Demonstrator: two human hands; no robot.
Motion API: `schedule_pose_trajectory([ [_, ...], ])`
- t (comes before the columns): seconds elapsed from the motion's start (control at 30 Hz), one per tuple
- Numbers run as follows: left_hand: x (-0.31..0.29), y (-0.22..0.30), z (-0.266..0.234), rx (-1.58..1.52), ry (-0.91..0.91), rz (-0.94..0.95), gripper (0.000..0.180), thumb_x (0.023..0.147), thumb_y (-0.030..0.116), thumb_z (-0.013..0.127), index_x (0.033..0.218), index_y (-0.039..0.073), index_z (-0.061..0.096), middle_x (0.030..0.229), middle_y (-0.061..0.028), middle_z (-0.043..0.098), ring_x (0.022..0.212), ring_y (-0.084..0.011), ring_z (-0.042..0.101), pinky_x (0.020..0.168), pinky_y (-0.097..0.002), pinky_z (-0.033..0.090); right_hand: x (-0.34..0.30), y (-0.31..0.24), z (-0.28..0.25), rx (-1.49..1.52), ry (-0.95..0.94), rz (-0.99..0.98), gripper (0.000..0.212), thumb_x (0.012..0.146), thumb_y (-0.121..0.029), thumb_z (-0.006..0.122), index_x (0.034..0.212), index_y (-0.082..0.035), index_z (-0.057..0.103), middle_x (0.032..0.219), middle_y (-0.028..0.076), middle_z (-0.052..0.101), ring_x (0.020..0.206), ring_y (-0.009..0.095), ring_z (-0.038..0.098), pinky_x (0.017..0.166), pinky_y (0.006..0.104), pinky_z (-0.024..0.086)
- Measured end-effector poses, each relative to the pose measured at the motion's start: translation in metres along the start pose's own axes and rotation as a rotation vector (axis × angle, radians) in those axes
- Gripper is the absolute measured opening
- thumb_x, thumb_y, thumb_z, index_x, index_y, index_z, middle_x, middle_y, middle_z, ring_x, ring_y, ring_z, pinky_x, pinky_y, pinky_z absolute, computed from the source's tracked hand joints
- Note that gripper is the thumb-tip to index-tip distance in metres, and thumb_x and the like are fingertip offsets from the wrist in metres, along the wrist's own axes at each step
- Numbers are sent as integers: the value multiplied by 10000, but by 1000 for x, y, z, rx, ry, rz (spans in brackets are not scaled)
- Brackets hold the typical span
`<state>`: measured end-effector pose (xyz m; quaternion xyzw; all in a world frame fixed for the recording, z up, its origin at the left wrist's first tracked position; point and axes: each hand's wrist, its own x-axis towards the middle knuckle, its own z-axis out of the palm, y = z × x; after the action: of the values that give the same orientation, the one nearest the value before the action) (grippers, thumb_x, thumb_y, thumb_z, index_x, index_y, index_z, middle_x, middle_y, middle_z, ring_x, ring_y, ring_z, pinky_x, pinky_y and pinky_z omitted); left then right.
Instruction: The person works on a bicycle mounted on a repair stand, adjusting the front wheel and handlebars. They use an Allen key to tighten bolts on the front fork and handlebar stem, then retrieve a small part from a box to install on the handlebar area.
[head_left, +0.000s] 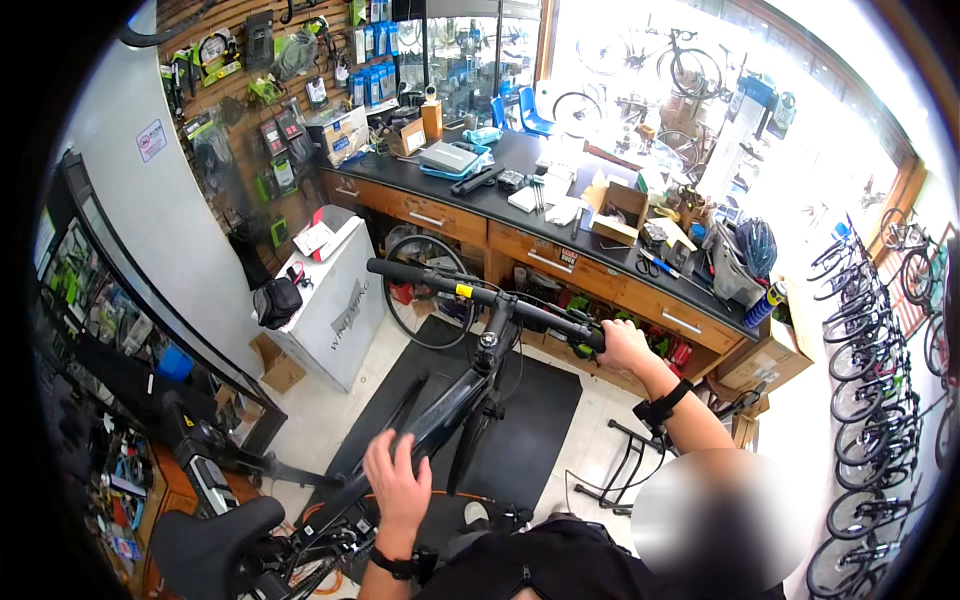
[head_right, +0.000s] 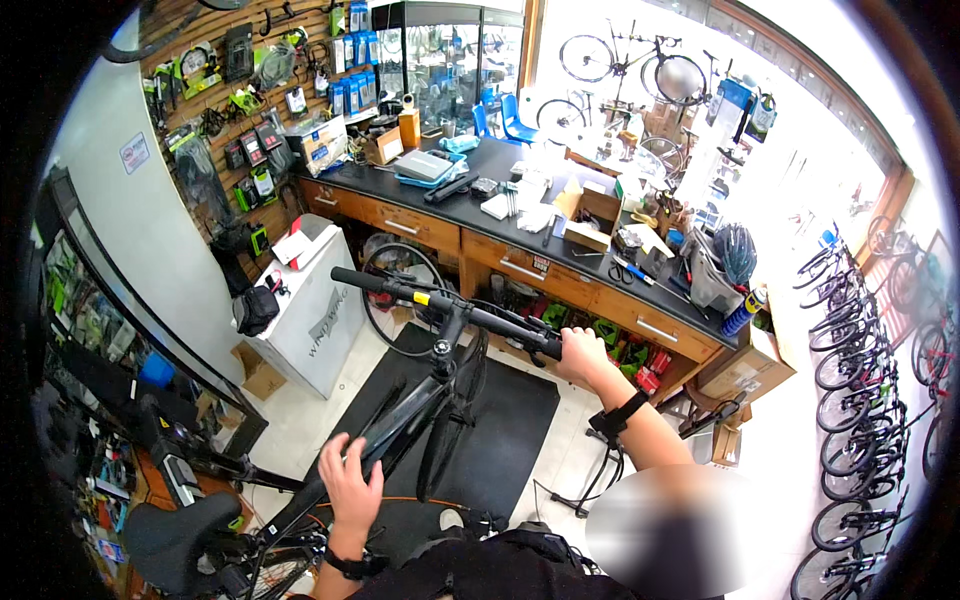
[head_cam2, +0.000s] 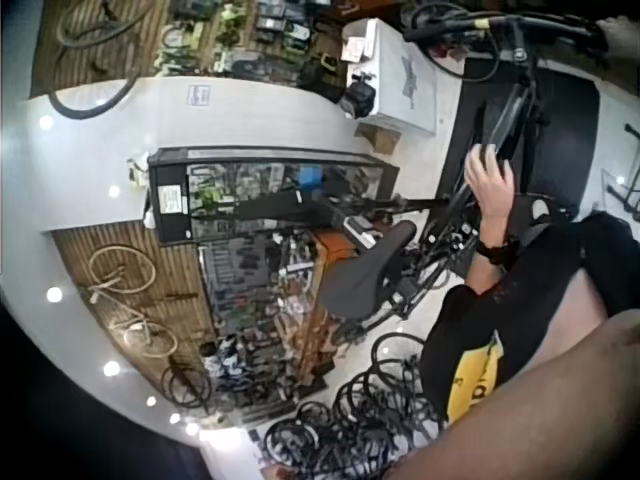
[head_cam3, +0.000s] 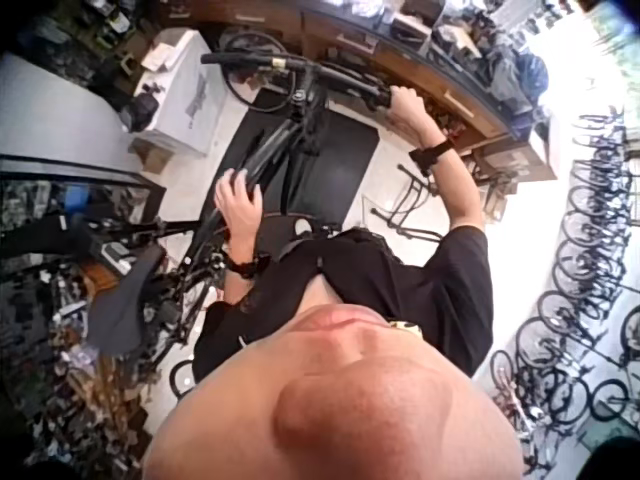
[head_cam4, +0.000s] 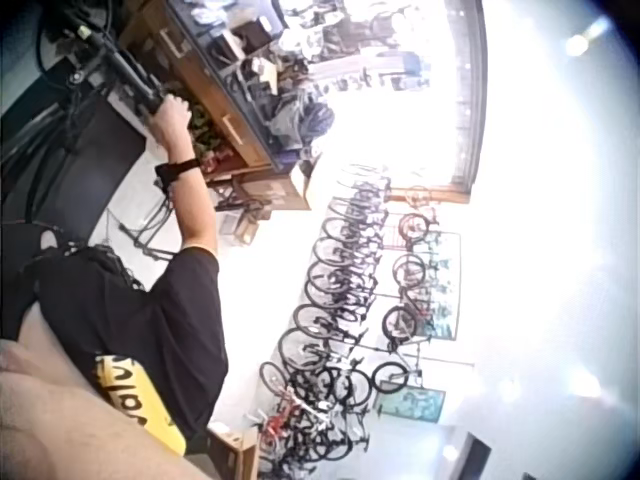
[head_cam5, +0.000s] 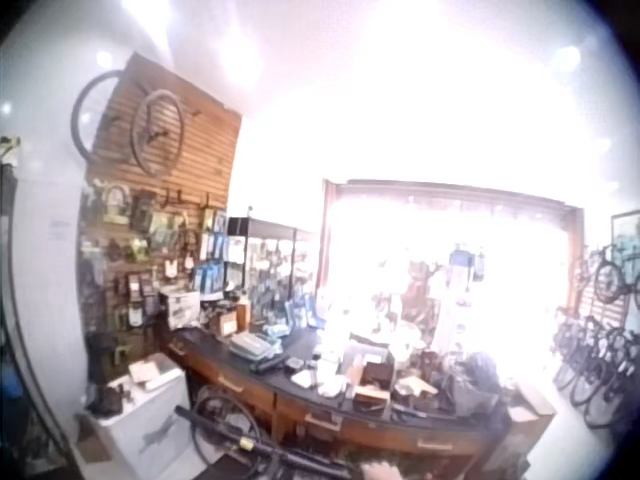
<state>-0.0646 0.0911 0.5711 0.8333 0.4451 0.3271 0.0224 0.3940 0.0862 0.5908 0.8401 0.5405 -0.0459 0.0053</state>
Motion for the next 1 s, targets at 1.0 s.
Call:
schedule_pose_trajectory([
  [1.0,18,-62,44,104,-461,-220,340,751,216,834,961,56,618,908,-161,711,898,-363,688,778,-475,510,-6,-5,2,0,34,31,425,717,-249,757,1049,-22,621,1099,166,655,1085,354,624,895,478,517],
])
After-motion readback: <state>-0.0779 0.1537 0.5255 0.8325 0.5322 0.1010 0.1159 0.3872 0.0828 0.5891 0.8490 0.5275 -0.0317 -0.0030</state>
